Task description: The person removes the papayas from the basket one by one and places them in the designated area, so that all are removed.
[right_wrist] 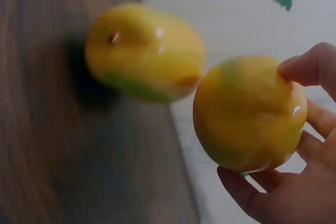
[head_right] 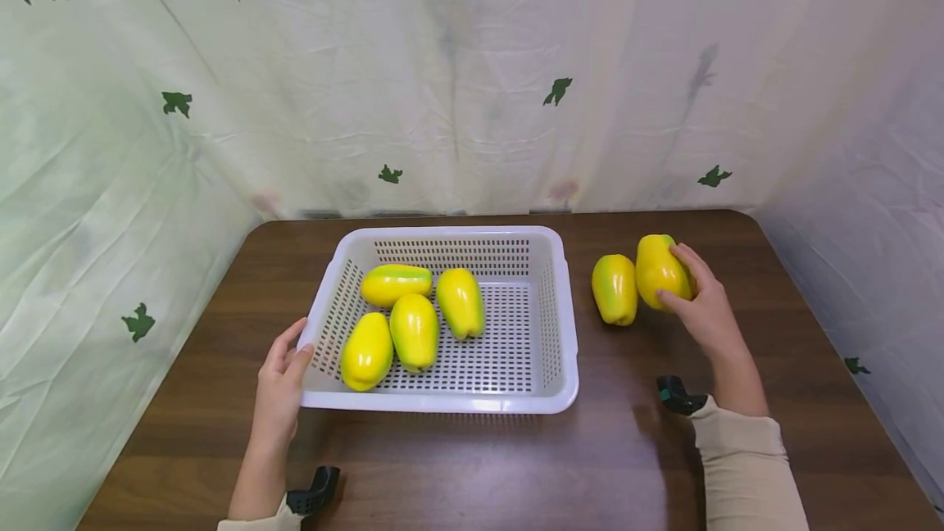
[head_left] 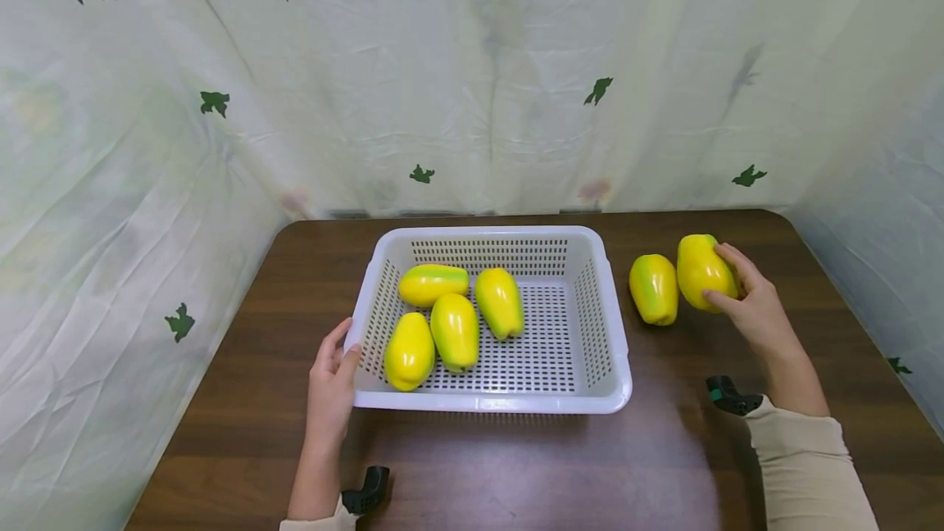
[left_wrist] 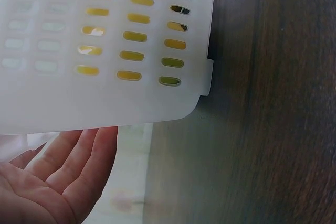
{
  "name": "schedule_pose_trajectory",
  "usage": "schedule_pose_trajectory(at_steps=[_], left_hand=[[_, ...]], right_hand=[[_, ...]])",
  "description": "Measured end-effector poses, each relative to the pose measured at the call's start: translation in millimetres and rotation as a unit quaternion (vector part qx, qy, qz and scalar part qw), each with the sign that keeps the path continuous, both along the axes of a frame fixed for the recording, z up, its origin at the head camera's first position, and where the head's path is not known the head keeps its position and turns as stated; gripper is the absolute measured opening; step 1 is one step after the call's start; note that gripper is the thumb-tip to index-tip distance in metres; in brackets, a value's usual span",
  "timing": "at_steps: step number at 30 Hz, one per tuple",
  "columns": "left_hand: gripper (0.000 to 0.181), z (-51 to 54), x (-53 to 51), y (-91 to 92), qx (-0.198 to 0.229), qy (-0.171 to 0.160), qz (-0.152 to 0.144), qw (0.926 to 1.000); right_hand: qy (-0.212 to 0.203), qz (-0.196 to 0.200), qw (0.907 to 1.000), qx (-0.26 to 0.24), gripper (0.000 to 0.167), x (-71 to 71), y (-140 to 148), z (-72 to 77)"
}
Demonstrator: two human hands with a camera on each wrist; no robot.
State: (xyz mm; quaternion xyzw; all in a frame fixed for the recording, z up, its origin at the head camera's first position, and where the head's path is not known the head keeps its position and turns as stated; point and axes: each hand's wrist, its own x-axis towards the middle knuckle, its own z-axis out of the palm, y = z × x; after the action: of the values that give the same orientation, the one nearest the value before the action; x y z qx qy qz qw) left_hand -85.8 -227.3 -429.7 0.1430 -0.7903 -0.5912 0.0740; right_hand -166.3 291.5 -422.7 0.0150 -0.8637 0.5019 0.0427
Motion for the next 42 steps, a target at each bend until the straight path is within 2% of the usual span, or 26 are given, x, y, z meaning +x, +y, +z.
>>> schedule_pose_trajectory(at_steps=[8, 14, 23, 31, 42], left_hand=[[0.042, 1.5, 0.9, 0.8, 0.006, -0.003, 0.002, 1.0], [0.042, -0.1, 0.7, 0.5, 0.006, -0.003, -0.001, 1.0], [0.041, -1.8, -0.1, 0.8, 0.004, -0.002, 0.009, 0.9999], [0.042, -1.8, 0.3, -0.3, 0.001, -0.005, 0.006, 1.0], [0.041, -1.2, -0.2, -0.6, 0.012, 0.003, 0.003, 0.9999]], right_hand=[[-0.026, 0.011, 0.9996, -0.007, 0.065, -2.9, 12, -17.6], [-0.049, 0.023, 0.9981, -0.03, 0.065, -3.7, 16, -28.4], [-0.075, 0.042, 0.9955, -0.039, 0.066, -3.4, 18, -35.9], [-0.063, 0.052, 0.9953, -0.052, 0.066, -6.0, 20, -39.9], [-0.041, 0.051, 0.9964, -0.054, 0.062, -4.9, 18, -35.5]])
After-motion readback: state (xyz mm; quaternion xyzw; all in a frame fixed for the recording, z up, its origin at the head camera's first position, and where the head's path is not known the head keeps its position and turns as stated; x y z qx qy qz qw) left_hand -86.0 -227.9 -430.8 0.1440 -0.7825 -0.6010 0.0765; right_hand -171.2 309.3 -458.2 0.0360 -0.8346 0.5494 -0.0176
